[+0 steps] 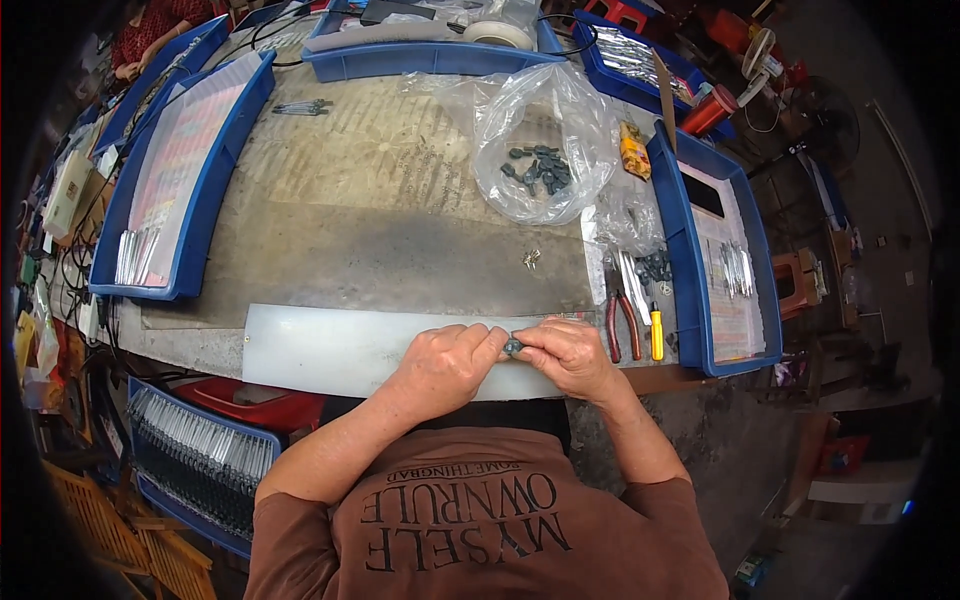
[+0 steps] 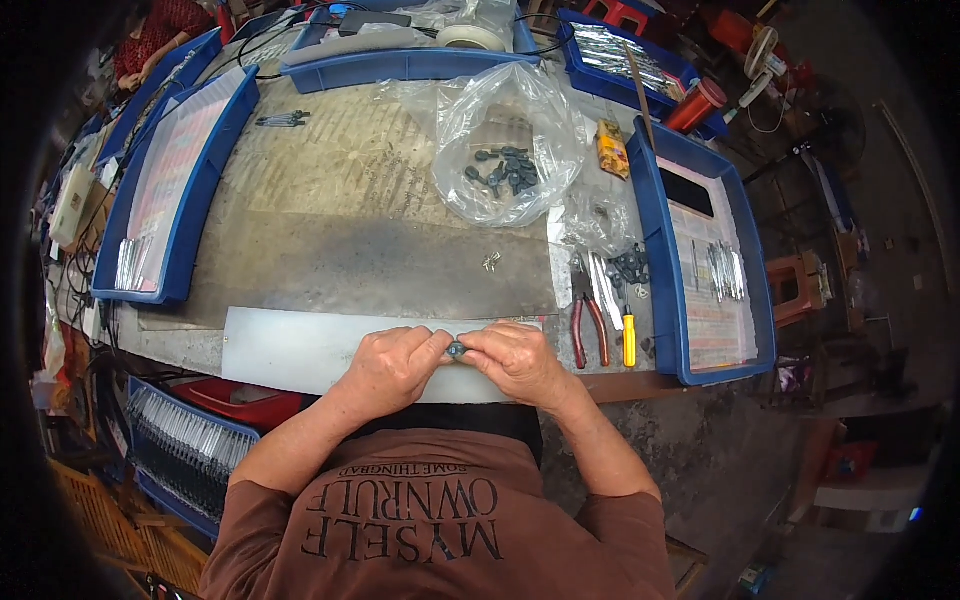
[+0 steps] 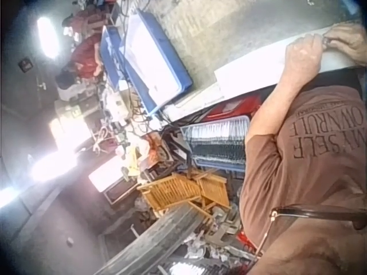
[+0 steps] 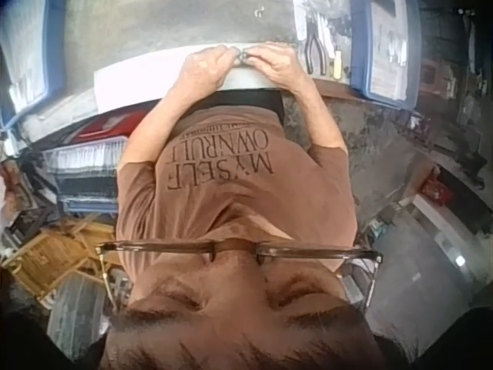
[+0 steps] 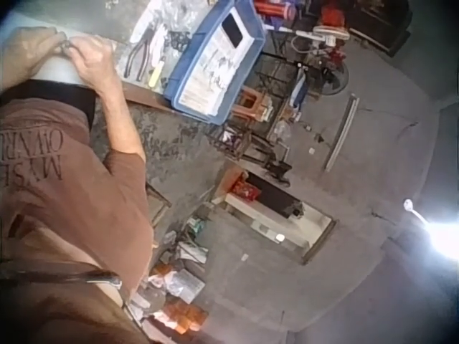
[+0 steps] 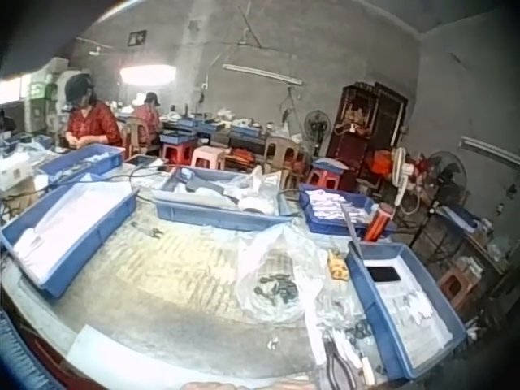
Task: The person takes metal strips from a tray and plastic components from a bag, then repeatedly attaches the plastic parts to the ends of the metal strips by hand.
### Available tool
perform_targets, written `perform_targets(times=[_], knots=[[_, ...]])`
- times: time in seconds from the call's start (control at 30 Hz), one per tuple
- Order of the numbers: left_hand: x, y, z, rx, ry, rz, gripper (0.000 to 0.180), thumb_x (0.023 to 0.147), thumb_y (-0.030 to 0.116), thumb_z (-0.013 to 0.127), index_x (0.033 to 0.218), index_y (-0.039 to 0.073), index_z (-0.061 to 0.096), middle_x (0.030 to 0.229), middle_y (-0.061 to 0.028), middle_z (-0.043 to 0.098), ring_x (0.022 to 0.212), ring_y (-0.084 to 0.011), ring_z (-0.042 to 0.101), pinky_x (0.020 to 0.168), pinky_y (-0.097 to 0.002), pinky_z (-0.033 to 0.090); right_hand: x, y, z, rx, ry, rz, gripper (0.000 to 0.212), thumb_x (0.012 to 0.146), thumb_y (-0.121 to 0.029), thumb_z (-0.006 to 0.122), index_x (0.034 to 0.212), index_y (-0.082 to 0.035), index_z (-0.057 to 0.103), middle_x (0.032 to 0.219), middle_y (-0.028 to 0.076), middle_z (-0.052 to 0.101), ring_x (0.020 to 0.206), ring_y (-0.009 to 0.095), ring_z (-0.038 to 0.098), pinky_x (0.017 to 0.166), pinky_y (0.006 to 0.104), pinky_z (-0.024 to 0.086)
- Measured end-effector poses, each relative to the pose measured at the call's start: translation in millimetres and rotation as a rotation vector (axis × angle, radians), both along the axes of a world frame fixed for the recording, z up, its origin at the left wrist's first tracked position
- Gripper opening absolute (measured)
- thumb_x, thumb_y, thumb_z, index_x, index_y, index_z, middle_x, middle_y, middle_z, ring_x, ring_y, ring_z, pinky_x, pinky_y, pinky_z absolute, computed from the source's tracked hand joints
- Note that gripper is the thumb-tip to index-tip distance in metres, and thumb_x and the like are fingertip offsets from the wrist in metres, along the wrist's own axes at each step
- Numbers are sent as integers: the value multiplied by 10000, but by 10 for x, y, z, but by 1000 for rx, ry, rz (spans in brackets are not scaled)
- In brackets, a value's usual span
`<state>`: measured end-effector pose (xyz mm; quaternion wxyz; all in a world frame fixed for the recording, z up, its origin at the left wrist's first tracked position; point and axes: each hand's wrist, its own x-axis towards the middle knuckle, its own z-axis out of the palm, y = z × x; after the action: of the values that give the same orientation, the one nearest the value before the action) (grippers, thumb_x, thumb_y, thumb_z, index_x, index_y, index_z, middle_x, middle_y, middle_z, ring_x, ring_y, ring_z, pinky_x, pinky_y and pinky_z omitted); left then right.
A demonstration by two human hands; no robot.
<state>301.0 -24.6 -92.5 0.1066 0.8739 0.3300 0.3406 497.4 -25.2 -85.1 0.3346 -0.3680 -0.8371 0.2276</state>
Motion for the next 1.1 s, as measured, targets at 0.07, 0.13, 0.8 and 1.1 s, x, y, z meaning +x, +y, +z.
perform_targets(times=[0.07, 0.13, 0.8, 1.1], knots=[[-2, 7, -3, -2, 4, -2, 177, 731, 132, 627, 847, 37, 533, 602, -58, 485, 510, -211, 537, 442, -319, 431, -3, -2, 0, -22, 7, -4, 171, 703, -57, 664, 860, -12, 614, 703, 114, 604, 652, 262, 601, 590, 331, 475], [1, 18, 0, -3, 7, -5, 177, 731, 130, 626, 848, 36, 534, 603, -58, 486, 511, -209, 538, 443, -319, 432, -18, -3, 6, -7, 12, -18, 168, 706, -55, 662, 861, -12, 615, 704, 113, 606, 652, 259, 602, 592, 329, 477], [33, 31, -51, -12, -33, 47, 185, 733, 137, 629, 860, 31, 547, 618, -63, 502, 517, -210, 550, 448, -310, 441, -1, 42, 0, -10, 21, -78, 134, 692, -15, 667, 819, 18, 638, 703, 113, 624, 623, 222, 604, 556, 298, 473], [43, 67, -75, 15, -26, 53, 187, 729, 147, 634, 848, 31, 548, 615, -62, 502, 512, -210, 551, 445, -312, 443, 21, 65, -23, -22, 32, -80, 137, 705, -20, 662, 833, 23, 636, 718, 115, 629, 627, 209, 605, 559, 286, 475]])
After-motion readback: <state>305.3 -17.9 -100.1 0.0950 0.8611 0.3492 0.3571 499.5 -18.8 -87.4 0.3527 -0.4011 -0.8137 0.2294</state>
